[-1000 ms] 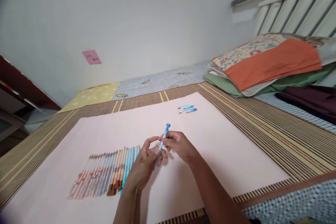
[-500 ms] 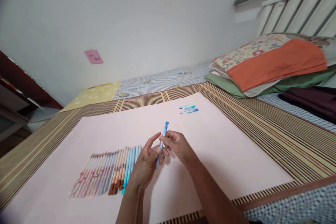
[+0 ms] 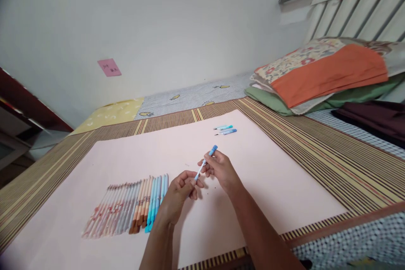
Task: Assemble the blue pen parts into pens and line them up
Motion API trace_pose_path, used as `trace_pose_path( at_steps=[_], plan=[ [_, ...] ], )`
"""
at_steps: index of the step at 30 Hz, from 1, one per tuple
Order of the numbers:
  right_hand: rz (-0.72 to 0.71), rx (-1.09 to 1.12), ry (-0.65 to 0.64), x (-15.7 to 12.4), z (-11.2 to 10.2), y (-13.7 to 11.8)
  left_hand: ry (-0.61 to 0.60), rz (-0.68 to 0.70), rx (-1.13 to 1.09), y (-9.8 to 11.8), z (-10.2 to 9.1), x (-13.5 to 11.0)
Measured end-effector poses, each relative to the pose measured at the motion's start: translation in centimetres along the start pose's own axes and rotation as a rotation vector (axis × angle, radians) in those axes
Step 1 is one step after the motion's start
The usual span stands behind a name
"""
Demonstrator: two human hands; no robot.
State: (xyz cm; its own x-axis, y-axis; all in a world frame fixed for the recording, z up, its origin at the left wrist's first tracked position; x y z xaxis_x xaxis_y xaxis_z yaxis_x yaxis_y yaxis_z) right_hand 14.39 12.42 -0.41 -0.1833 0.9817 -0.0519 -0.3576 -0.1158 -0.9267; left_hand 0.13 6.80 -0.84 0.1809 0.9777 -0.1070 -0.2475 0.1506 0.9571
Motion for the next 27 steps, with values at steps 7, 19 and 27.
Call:
trace_pose_path(
  at_steps=[7,19,27],
  plan=[
    [0.081,0.246,0.069,0.5,-0.7,1.7,0.013,0.009,0.030,0.4,-0.1,0.0],
    [0.114,0.347,0.199,1.4,-3.2,2.9,0.099,0.032,0.032,0.5,-0.7,0.1],
    [-0.194,-0.459,0.372,2.0,-6.0,1.6,0.237,0.039,-0.054,0.8,-1.5,0.1]
  ],
)
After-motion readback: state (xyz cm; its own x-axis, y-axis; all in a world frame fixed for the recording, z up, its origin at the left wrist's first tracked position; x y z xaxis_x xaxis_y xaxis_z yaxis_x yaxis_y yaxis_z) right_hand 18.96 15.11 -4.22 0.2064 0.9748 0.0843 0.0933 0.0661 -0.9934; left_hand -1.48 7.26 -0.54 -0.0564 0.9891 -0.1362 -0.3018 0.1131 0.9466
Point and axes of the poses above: each hand's wrist, its own x-axis towards the middle knuckle, its own z-axis out of the palm, y = z × x, the point moved 5 cm from there along x, towards the middle knuckle, and after that the axes turned 3 degrees about -x, right-handed, at the moved point
